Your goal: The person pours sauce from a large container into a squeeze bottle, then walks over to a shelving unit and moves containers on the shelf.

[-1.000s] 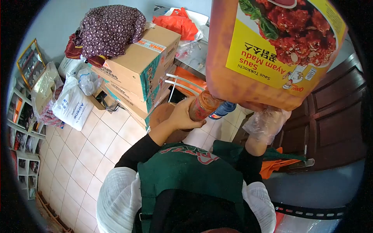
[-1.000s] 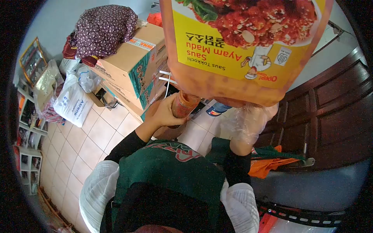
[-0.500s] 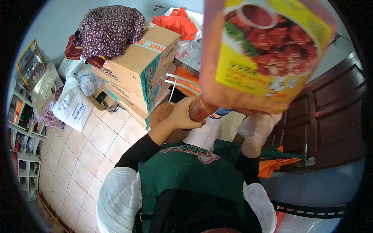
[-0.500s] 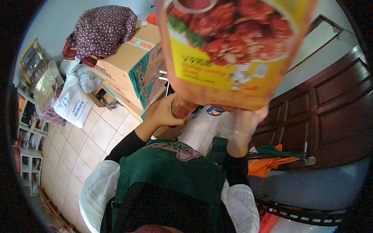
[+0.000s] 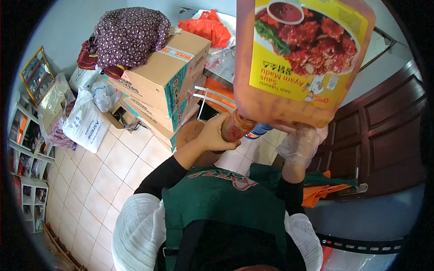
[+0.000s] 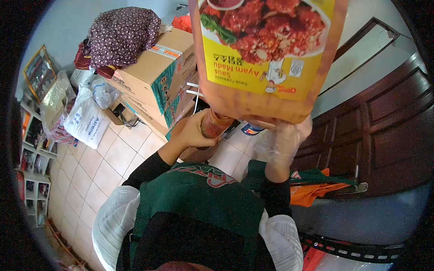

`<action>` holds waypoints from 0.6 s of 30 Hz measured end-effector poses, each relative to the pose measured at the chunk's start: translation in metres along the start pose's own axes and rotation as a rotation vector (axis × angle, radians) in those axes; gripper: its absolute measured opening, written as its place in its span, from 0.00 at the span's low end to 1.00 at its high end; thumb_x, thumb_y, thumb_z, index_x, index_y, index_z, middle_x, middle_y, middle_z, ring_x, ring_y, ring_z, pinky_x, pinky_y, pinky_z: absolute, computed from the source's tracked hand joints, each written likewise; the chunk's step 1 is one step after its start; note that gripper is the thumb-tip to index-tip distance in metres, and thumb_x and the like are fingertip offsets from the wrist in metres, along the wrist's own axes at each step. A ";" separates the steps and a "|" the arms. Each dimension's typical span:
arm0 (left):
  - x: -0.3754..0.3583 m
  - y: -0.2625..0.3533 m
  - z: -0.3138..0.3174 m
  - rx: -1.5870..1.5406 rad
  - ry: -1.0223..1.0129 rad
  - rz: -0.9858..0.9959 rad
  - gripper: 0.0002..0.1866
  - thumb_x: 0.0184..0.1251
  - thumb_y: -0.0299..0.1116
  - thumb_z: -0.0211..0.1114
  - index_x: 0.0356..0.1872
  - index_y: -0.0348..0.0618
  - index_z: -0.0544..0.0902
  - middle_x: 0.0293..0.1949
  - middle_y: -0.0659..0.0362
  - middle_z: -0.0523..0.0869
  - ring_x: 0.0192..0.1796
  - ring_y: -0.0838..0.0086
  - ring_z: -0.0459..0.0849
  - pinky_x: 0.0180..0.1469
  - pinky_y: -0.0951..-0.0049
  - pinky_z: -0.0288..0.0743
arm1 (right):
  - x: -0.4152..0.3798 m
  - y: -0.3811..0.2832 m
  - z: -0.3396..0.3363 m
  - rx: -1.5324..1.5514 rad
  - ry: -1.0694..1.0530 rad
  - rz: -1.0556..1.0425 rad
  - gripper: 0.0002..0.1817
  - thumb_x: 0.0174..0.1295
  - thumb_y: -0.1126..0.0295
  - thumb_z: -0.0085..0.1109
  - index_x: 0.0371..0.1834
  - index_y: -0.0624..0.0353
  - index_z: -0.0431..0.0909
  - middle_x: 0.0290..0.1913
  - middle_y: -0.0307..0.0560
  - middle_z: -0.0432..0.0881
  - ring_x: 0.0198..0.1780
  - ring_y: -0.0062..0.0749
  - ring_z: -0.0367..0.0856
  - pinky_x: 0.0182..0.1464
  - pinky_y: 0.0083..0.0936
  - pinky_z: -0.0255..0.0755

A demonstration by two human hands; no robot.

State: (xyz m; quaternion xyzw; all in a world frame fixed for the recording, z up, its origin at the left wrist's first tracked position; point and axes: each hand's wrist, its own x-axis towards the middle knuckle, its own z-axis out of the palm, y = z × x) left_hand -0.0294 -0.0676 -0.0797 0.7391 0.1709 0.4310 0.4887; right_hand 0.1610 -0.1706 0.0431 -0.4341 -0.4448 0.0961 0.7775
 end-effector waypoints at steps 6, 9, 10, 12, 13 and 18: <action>0.005 0.005 0.000 -0.030 0.059 0.064 0.37 0.31 0.40 0.75 0.50 0.40 0.75 0.40 0.50 0.82 0.42 0.60 0.82 0.47 0.65 0.74 | 0.006 -0.020 0.012 0.083 0.155 -0.009 0.20 0.55 0.71 0.64 0.49 0.68 0.72 0.45 0.45 0.78 0.42 0.28 0.79 0.46 0.25 0.74; 0.003 0.006 -0.001 0.005 0.022 0.047 0.37 0.31 0.40 0.75 0.51 0.40 0.75 0.40 0.50 0.82 0.42 0.60 0.82 0.47 0.66 0.74 | -0.006 -0.007 0.012 0.050 0.124 -0.045 0.20 0.56 0.71 0.63 0.49 0.68 0.71 0.45 0.45 0.78 0.42 0.29 0.79 0.46 0.25 0.74; 0.002 0.003 -0.001 0.023 0.023 0.044 0.37 0.31 0.40 0.75 0.51 0.40 0.75 0.39 0.50 0.82 0.43 0.60 0.81 0.47 0.65 0.74 | -0.009 -0.001 0.010 0.018 0.099 -0.062 0.19 0.57 0.71 0.62 0.50 0.68 0.71 0.46 0.45 0.78 0.42 0.29 0.79 0.46 0.25 0.74; 0.000 -0.002 0.001 0.061 0.018 0.037 0.37 0.31 0.40 0.75 0.51 0.40 0.75 0.39 0.49 0.82 0.43 0.60 0.81 0.47 0.65 0.73 | -0.004 -0.012 0.012 0.017 -0.001 -0.095 0.19 0.58 0.71 0.61 0.50 0.68 0.71 0.46 0.46 0.79 0.42 0.29 0.79 0.46 0.25 0.74; 0.001 -0.004 0.001 0.065 0.020 0.046 0.37 0.31 0.41 0.75 0.51 0.40 0.75 0.40 0.49 0.82 0.43 0.59 0.81 0.47 0.65 0.73 | -0.001 -0.017 0.010 0.015 -0.048 -0.115 0.19 0.58 0.71 0.61 0.50 0.68 0.71 0.46 0.46 0.79 0.43 0.29 0.78 0.46 0.25 0.74; 0.005 0.006 0.000 0.030 0.037 0.064 0.37 0.31 0.42 0.74 0.50 0.40 0.75 0.40 0.49 0.82 0.42 0.57 0.81 0.47 0.63 0.73 | 0.002 -0.012 0.001 0.164 0.190 0.027 0.19 0.56 0.70 0.64 0.49 0.67 0.72 0.44 0.44 0.79 0.41 0.27 0.78 0.45 0.23 0.74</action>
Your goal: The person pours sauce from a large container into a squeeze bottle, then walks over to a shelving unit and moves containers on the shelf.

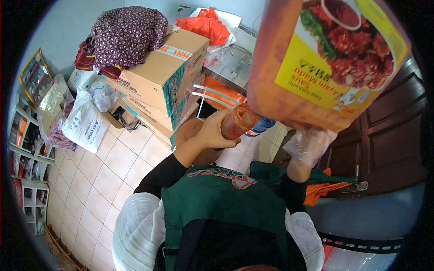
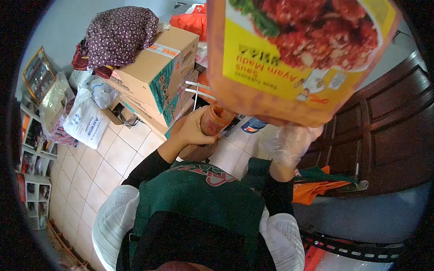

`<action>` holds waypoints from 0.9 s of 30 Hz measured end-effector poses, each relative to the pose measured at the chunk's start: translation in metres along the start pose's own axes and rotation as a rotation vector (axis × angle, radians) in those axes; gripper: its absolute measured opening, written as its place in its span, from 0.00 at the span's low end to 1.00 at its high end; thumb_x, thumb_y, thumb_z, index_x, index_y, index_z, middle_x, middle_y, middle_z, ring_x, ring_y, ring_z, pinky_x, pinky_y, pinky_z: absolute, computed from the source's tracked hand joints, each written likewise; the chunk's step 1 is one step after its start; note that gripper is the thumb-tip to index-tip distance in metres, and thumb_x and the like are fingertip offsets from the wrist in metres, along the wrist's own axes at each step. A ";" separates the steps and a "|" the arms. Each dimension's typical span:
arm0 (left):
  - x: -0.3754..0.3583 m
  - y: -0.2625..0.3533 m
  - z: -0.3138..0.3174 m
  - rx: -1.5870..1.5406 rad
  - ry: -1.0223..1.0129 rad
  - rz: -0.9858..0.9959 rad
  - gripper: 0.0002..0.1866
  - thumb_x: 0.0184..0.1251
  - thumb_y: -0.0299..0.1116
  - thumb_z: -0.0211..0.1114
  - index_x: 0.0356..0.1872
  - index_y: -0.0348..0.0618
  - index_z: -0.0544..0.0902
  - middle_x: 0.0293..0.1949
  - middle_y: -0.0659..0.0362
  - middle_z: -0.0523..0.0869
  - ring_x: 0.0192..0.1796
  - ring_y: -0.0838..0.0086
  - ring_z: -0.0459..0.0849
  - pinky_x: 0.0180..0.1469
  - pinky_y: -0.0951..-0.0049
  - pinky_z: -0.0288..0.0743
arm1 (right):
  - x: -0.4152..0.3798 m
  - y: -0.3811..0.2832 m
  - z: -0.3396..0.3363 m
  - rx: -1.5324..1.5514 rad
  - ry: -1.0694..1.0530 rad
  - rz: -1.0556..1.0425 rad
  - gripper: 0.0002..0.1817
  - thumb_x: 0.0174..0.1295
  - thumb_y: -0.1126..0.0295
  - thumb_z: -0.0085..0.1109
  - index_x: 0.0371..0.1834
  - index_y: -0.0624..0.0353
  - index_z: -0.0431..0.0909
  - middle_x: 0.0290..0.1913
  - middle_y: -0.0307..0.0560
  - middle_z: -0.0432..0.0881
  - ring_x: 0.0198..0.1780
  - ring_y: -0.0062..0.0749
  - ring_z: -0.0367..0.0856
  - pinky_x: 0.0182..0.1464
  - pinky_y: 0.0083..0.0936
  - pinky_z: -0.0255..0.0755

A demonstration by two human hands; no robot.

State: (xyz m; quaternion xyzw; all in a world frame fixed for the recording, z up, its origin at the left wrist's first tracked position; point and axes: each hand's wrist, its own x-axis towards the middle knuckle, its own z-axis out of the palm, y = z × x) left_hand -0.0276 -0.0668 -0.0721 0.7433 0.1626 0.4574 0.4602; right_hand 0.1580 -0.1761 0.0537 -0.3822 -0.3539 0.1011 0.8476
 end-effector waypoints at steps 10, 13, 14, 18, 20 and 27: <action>-0.001 -0.011 0.005 -0.055 -0.008 -0.020 0.37 0.31 0.40 0.75 0.51 0.41 0.74 0.41 0.49 0.82 0.43 0.58 0.81 0.48 0.64 0.73 | 0.003 -0.003 -0.001 -0.108 -0.043 -0.061 0.21 0.56 0.74 0.63 0.51 0.68 0.70 0.48 0.48 0.77 0.43 0.30 0.78 0.47 0.27 0.74; -0.002 -0.010 0.003 -0.022 -0.011 -0.014 0.37 0.31 0.41 0.75 0.51 0.41 0.74 0.41 0.49 0.81 0.44 0.58 0.81 0.48 0.64 0.73 | -0.010 0.014 -0.009 0.007 0.027 -0.098 0.20 0.56 0.74 0.63 0.51 0.68 0.70 0.48 0.48 0.77 0.43 0.30 0.79 0.46 0.26 0.75; -0.002 -0.008 0.002 0.012 -0.015 -0.007 0.38 0.31 0.41 0.75 0.51 0.41 0.74 0.41 0.49 0.82 0.43 0.58 0.81 0.48 0.64 0.73 | -0.013 0.015 -0.007 -0.027 -0.019 -0.108 0.20 0.56 0.74 0.62 0.51 0.69 0.70 0.48 0.48 0.77 0.43 0.31 0.79 0.46 0.27 0.75; -0.005 -0.012 0.004 0.027 -0.048 -0.031 0.38 0.31 0.41 0.75 0.51 0.41 0.74 0.41 0.49 0.82 0.43 0.58 0.81 0.48 0.64 0.73 | -0.013 0.000 0.003 -0.094 -0.138 -0.039 0.20 0.58 0.74 0.60 0.53 0.69 0.69 0.48 0.49 0.77 0.45 0.32 0.78 0.48 0.27 0.74; -0.002 -0.010 0.002 0.021 -0.073 -0.060 0.37 0.32 0.37 0.75 0.51 0.38 0.74 0.44 0.53 0.81 0.46 0.66 0.80 0.52 0.68 0.71 | -0.005 -0.005 0.001 -0.102 -0.129 -0.057 0.21 0.58 0.72 0.60 0.53 0.69 0.69 0.48 0.49 0.77 0.46 0.31 0.78 0.49 0.27 0.73; -0.004 -0.011 0.004 0.075 -0.023 0.002 0.38 0.31 0.41 0.75 0.51 0.41 0.75 0.40 0.50 0.82 0.42 0.59 0.81 0.48 0.64 0.73 | -0.018 0.020 -0.009 -0.091 -0.026 -0.121 0.25 0.59 0.68 0.62 0.55 0.69 0.67 0.49 0.49 0.76 0.45 0.30 0.78 0.47 0.26 0.74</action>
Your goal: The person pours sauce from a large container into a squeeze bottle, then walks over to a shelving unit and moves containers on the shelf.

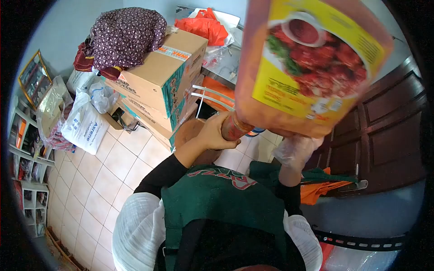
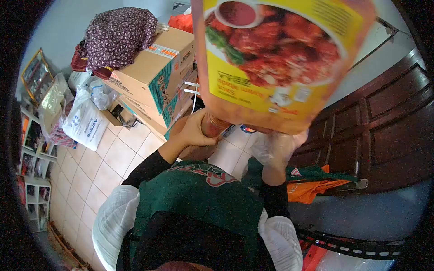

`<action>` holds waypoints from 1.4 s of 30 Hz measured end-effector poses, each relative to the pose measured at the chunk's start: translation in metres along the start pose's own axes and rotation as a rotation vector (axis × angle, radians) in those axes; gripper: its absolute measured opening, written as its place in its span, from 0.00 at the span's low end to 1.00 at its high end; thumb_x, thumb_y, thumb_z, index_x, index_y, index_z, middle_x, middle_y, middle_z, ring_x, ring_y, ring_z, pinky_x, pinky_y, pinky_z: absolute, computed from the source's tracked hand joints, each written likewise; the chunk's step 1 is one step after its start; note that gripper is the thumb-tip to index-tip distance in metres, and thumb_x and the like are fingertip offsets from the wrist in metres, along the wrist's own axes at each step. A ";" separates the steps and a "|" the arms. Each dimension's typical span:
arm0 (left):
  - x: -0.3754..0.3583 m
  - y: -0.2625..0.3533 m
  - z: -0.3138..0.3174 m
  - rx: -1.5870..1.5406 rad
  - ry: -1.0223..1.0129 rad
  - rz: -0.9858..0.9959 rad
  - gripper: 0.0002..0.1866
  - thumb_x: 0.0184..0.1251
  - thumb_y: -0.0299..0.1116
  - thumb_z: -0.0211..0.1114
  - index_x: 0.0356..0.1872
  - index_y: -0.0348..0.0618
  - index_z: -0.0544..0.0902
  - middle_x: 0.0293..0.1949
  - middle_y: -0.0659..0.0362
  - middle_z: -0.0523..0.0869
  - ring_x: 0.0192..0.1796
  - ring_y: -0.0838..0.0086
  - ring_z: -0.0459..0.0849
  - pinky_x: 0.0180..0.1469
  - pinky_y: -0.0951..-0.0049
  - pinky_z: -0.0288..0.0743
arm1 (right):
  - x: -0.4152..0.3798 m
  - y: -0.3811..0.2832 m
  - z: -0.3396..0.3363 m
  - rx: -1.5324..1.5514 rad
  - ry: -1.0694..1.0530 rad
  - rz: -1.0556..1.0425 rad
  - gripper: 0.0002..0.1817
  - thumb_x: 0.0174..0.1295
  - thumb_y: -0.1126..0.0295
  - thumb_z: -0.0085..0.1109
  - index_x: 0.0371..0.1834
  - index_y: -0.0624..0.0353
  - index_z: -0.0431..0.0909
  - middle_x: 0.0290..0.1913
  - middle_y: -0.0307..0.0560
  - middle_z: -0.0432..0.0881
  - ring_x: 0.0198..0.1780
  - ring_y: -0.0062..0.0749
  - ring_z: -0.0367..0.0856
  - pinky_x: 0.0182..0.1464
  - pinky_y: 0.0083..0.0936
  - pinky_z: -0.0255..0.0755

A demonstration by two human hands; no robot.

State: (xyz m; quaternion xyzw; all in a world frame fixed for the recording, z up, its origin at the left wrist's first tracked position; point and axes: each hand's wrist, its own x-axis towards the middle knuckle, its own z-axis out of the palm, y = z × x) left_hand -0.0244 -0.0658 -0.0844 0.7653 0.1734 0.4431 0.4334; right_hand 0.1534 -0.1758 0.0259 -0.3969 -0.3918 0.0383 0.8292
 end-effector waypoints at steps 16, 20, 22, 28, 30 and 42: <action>0.002 -0.002 0.010 -0.149 0.046 0.006 0.35 0.31 0.40 0.75 0.48 0.40 0.76 0.38 0.51 0.82 0.40 0.62 0.82 0.47 0.67 0.74 | 0.003 -0.006 -0.005 -0.050 -0.062 0.024 0.23 0.58 0.72 0.61 0.55 0.68 0.68 0.50 0.47 0.76 0.46 0.33 0.78 0.52 0.31 0.72; 0.005 0.007 0.009 -0.157 0.056 0.018 0.35 0.31 0.39 0.75 0.48 0.40 0.76 0.38 0.51 0.82 0.41 0.63 0.82 0.47 0.67 0.74 | 0.007 -0.008 -0.013 0.035 0.004 0.061 0.23 0.61 0.74 0.53 0.60 0.61 0.62 0.55 0.51 0.73 0.49 0.37 0.79 0.47 0.30 0.79; 0.004 0.007 0.008 -0.174 0.047 0.014 0.35 0.31 0.39 0.75 0.48 0.40 0.76 0.38 0.51 0.82 0.41 0.63 0.82 0.47 0.67 0.74 | -0.003 0.001 -0.018 0.141 0.077 0.090 0.24 0.60 0.75 0.54 0.60 0.62 0.62 0.53 0.52 0.74 0.47 0.37 0.80 0.44 0.30 0.80; 0.002 0.009 0.011 -0.163 0.037 0.005 0.35 0.31 0.39 0.76 0.48 0.40 0.76 0.37 0.52 0.82 0.40 0.63 0.82 0.47 0.67 0.74 | 0.002 -0.004 -0.013 0.044 -0.086 0.025 0.28 0.58 0.70 0.61 0.60 0.66 0.62 0.53 0.48 0.74 0.49 0.32 0.76 0.52 0.29 0.72; 0.004 0.005 0.014 -0.179 0.057 0.031 0.35 0.31 0.39 0.76 0.48 0.40 0.76 0.37 0.52 0.82 0.40 0.64 0.82 0.47 0.68 0.74 | 0.007 -0.012 -0.011 0.090 -0.026 0.005 0.28 0.58 0.70 0.62 0.60 0.67 0.63 0.53 0.48 0.74 0.49 0.31 0.76 0.52 0.29 0.72; 0.003 0.009 0.016 -0.161 0.055 0.046 0.34 0.31 0.39 0.75 0.47 0.40 0.76 0.37 0.51 0.82 0.39 0.64 0.82 0.46 0.67 0.74 | 0.004 -0.010 -0.022 -0.054 -0.029 -0.067 0.26 0.61 0.69 0.59 0.59 0.68 0.63 0.54 0.49 0.73 0.49 0.32 0.76 0.52 0.30 0.72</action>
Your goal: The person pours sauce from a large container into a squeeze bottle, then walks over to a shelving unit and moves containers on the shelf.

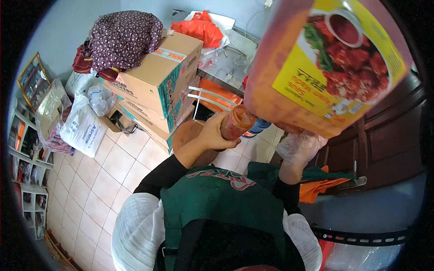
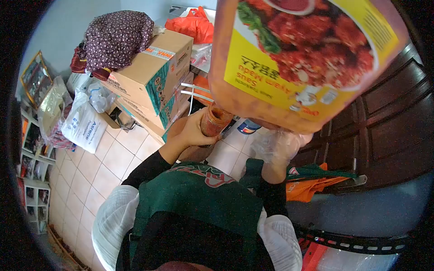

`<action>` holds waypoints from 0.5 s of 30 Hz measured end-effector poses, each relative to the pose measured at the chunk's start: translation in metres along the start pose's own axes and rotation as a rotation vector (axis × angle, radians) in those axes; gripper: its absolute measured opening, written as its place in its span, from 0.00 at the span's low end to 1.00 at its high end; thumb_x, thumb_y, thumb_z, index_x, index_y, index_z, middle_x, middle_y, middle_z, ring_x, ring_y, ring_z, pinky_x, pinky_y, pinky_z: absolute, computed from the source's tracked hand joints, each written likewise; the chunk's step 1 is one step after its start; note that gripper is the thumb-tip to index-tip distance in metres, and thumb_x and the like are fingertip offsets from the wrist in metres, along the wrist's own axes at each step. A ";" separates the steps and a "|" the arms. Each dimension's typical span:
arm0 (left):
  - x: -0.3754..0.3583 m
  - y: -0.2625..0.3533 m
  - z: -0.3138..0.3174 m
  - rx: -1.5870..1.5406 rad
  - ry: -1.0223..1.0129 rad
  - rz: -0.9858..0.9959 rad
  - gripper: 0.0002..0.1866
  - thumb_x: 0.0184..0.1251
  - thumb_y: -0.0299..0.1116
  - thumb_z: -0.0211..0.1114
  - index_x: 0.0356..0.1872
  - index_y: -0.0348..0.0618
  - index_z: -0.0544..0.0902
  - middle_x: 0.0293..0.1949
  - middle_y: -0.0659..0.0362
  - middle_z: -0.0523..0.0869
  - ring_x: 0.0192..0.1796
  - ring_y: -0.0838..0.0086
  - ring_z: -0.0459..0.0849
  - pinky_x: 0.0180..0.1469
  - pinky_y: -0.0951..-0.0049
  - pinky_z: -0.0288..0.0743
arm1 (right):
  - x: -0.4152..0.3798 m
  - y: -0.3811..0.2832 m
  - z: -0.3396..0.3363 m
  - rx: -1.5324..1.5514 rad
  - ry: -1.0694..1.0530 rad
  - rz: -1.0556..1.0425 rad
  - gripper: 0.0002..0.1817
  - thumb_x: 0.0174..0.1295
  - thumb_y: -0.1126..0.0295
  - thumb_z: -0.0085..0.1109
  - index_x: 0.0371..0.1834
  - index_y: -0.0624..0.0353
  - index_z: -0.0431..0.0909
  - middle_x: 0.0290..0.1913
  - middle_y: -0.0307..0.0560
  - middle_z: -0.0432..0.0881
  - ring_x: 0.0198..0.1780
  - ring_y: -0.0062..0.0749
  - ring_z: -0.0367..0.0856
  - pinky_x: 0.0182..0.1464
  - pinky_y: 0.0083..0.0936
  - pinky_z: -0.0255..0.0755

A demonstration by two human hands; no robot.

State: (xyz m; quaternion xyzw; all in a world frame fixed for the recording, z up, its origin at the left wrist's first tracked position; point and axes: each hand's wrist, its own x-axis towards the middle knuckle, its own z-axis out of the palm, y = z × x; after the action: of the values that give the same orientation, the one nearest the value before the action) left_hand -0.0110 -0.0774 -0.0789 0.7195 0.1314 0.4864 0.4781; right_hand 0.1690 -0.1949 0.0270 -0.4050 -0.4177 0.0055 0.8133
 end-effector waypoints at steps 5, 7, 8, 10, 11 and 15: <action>-0.002 0.001 0.000 -0.004 0.003 0.008 0.35 0.31 0.39 0.75 0.48 0.39 0.76 0.37 0.52 0.82 0.39 0.64 0.82 0.46 0.67 0.74 | -0.014 0.003 0.013 0.188 0.113 0.066 0.21 0.60 0.72 0.57 0.55 0.69 0.67 0.51 0.50 0.75 0.46 0.33 0.78 0.49 0.29 0.74; -0.003 0.002 0.001 -0.016 0.011 0.001 0.35 0.31 0.39 0.75 0.48 0.39 0.76 0.37 0.52 0.82 0.39 0.64 0.82 0.46 0.67 0.74 | -0.013 0.002 0.012 0.122 0.055 0.067 0.20 0.60 0.74 0.56 0.55 0.69 0.67 0.49 0.50 0.76 0.43 0.33 0.79 0.46 0.29 0.75; -0.004 0.002 0.002 -0.026 0.014 -0.003 0.35 0.31 0.39 0.75 0.48 0.39 0.76 0.36 0.52 0.82 0.39 0.64 0.82 0.46 0.67 0.74 | -0.008 -0.002 0.011 0.093 0.024 0.069 0.20 0.60 0.74 0.56 0.54 0.69 0.67 0.48 0.51 0.76 0.42 0.34 0.79 0.44 0.29 0.76; -0.002 0.003 0.003 -0.032 0.010 -0.010 0.35 0.31 0.39 0.75 0.48 0.39 0.76 0.36 0.52 0.82 0.39 0.64 0.82 0.46 0.67 0.74 | 0.002 -0.010 0.011 0.058 -0.022 0.076 0.19 0.60 0.75 0.56 0.53 0.69 0.68 0.46 0.51 0.77 0.39 0.34 0.80 0.42 0.29 0.78; -0.002 0.005 0.003 -0.028 0.003 -0.016 0.35 0.31 0.39 0.75 0.48 0.40 0.76 0.36 0.52 0.82 0.39 0.64 0.82 0.46 0.67 0.74 | 0.007 -0.013 0.011 0.055 -0.003 0.065 0.18 0.59 0.76 0.56 0.53 0.69 0.68 0.45 0.52 0.77 0.38 0.35 0.80 0.40 0.28 0.78; -0.003 0.004 0.003 -0.002 -0.013 -0.032 0.34 0.31 0.39 0.75 0.48 0.40 0.76 0.37 0.52 0.82 0.39 0.64 0.82 0.46 0.67 0.74 | 0.020 -0.018 0.019 0.046 0.134 0.007 0.17 0.59 0.78 0.55 0.51 0.69 0.69 0.41 0.53 0.79 0.33 0.36 0.82 0.34 0.28 0.81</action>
State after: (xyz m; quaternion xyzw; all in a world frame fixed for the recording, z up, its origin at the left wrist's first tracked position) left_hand -0.0115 -0.0832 -0.0778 0.7198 0.1391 0.4743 0.4874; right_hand 0.1634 -0.1877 0.0588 -0.3873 -0.3608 -0.0093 0.8484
